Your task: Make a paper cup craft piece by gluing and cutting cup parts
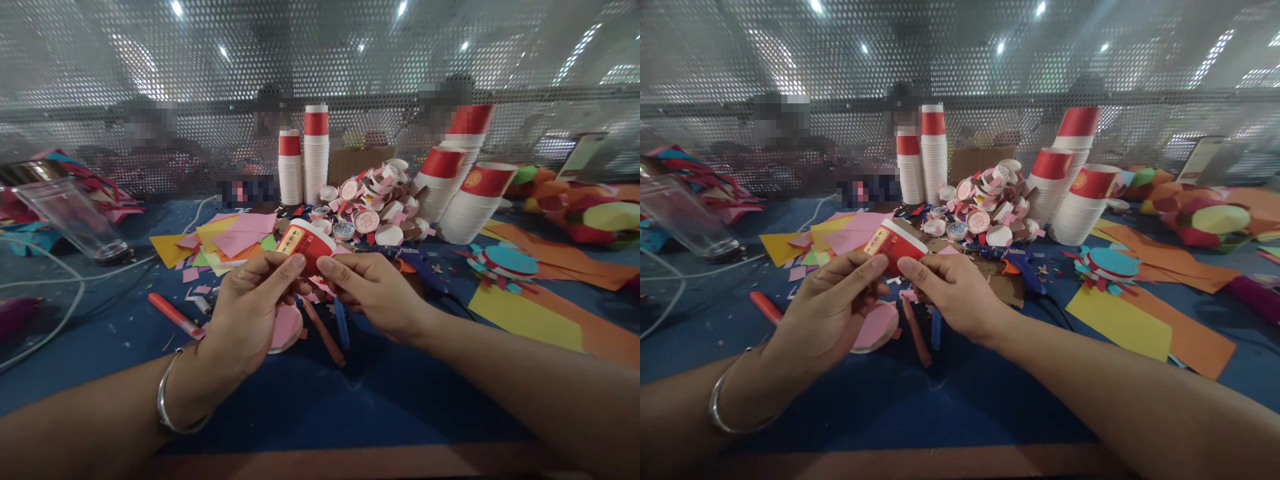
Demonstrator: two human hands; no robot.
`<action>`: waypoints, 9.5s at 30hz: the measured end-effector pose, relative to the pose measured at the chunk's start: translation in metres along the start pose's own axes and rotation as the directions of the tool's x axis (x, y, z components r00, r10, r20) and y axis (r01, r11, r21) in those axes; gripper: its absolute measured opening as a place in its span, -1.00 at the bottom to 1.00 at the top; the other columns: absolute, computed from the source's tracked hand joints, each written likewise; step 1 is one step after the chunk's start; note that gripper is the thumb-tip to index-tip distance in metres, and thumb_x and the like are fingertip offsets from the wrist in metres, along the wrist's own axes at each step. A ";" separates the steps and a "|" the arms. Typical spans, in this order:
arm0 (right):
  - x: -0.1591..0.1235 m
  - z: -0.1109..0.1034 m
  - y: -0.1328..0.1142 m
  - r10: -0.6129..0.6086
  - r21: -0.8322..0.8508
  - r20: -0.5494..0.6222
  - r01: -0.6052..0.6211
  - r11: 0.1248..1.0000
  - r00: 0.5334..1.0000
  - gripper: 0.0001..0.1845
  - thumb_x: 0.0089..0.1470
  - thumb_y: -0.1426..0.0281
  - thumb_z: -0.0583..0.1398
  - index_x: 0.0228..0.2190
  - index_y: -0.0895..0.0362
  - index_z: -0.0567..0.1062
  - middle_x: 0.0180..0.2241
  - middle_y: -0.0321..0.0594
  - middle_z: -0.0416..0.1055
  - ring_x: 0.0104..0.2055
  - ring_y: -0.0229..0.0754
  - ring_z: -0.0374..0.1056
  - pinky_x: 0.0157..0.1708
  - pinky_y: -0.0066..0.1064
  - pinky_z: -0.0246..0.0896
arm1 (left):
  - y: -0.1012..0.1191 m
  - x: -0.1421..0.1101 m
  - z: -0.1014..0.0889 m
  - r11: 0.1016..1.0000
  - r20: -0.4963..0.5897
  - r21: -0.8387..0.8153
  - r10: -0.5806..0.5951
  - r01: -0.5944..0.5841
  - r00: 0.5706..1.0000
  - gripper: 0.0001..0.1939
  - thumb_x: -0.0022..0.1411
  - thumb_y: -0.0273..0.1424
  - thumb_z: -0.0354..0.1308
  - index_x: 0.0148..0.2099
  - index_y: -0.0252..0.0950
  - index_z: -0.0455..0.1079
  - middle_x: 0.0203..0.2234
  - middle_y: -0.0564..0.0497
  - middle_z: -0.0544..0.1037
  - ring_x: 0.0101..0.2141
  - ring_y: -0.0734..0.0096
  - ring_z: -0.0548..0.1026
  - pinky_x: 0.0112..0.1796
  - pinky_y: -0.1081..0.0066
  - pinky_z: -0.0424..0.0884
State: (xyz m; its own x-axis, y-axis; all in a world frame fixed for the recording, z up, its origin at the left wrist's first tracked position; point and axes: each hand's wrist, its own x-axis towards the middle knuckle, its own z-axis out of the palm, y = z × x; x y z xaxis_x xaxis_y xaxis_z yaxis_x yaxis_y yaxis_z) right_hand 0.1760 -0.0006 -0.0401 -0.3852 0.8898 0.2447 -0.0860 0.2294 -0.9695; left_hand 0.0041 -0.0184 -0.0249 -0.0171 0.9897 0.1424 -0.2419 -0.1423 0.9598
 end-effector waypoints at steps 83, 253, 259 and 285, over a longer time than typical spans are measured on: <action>0.001 -0.005 -0.001 0.012 -0.069 0.025 -0.010 0.998 1.000 -0.42 0.20 -0.06 0.26 -0.59 0.12 0.35 -0.61 -0.44 0.09 -0.59 -0.39 -0.10 -0.63 -0.44 -0.23 | -0.001 0.009 -0.008 0.977 0.240 0.208 0.001 -0.053 0.971 -0.72 0.19 -0.31 0.42 -0.46 -0.32 0.47 -0.67 0.09 0.49 -0.64 0.60 0.34 -0.58 0.59 0.30; 0.007 -0.006 -0.012 0.262 0.238 -0.032 -0.248 0.939 0.964 -0.52 0.09 -0.03 0.36 -0.42 0.08 0.36 -0.61 -0.52 0.04 -0.63 -0.41 -0.19 -0.65 -0.46 -0.31 | 0.007 0.019 -0.023 0.555 0.364 0.546 0.518 -0.628 0.774 -0.81 0.22 -0.55 0.34 -0.29 -0.10 0.57 -0.36 0.01 0.53 -0.30 0.25 0.44 -0.23 0.26 0.35; 0.004 0.000 -0.023 0.372 0.381 0.074 -0.371 0.847 0.925 -0.52 -0.15 0.14 0.50 -0.41 0.08 0.37 -0.66 -0.58 0.01 -0.64 -0.42 -0.26 -0.65 -0.46 -0.41 | 0.011 0.015 -0.028 0.282 0.597 0.529 0.546 -0.800 0.587 -0.64 0.19 -0.63 0.30 -0.13 -0.02 0.62 -0.27 -0.02 0.59 -0.26 0.23 0.49 -0.20 0.24 0.36; 0.005 -0.013 -0.012 0.031 -0.171 -0.018 -0.033 0.985 0.999 -0.58 0.28 0.02 0.22 -0.34 0.13 0.45 -0.38 -0.28 0.40 -0.36 -0.28 0.31 -0.36 -0.41 0.20 | 0.008 0.022 -0.017 0.961 0.278 -0.156 -0.181 0.230 0.943 -0.84 0.16 -0.43 0.48 -0.27 -0.34 0.57 -0.41 0.02 0.69 -0.39 0.50 0.65 -0.30 0.58 0.59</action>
State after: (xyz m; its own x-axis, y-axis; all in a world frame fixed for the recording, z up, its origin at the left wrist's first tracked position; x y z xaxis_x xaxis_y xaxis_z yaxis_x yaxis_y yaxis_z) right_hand 0.1871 0.0060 -0.0273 -0.3709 0.9034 0.2152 0.0856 0.2640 -0.9607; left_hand -0.0141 0.0024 -0.0184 0.2974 0.9543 0.0275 -0.3872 0.0942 0.9172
